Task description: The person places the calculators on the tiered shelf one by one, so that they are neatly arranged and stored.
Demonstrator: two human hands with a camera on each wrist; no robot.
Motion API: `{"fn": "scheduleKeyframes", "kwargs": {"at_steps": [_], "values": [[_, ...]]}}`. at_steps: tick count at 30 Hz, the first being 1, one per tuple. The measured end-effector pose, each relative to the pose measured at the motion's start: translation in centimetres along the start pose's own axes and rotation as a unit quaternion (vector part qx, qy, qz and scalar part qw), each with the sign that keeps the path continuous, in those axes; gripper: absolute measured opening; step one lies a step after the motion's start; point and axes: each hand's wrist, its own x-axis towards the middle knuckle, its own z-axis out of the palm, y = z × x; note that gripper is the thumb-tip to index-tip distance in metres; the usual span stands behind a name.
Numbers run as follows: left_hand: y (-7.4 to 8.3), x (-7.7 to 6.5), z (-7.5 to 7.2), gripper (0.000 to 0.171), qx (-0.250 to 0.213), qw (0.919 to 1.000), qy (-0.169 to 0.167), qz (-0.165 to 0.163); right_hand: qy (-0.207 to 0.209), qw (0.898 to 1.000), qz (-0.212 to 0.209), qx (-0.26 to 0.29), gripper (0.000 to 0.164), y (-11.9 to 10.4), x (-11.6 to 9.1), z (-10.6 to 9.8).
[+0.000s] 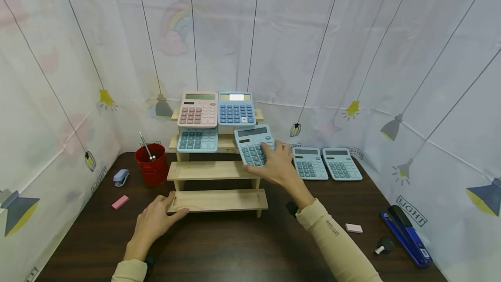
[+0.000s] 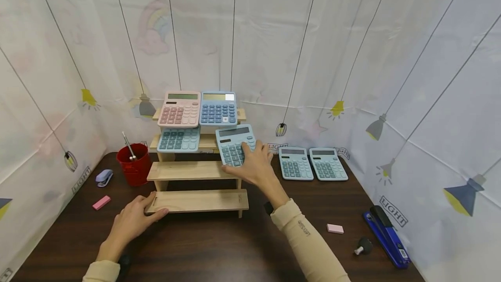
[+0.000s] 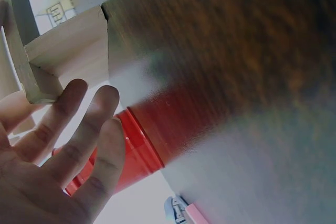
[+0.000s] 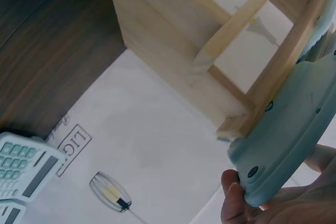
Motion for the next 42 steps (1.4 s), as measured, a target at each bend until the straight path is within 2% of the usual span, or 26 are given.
{"fn": "scheduleKeyframes", "kwargs": {"at_steps": [12,19,30,36,42], "values": [[-0.2,0.1,0.0,0.099,-0.001,1.0000,-0.003,-0.001,0.026,0.999,-0.014,0.023,0.100,-2.3,1.0,1.8],[-0.2,0.1,-0.1,0.102,0.001,0.9999,-0.008,-0.006,0.022,0.999,-0.012,0.035,0.103,-2.5,1.4,2.2],[-0.2,0.0,0.1,0.101,0.002,1.0000,-0.004,-0.007,0.006,0.998,-0.039,0.039,0.095,-2.6,1.7,2.2],[-0.3,0.0,0.2,0.103,-0.002,0.9999,-0.009,-0.009,0.004,0.998,-0.050,0.026,0.092,-2.3,2.0,2.3],[-0.3,0.2,0.3,0.103,-0.003,0.9999,-0.009,-0.010,0.031,0.998,-0.060,-0.013,0.090,-1.7,2.4,2.5]]}}
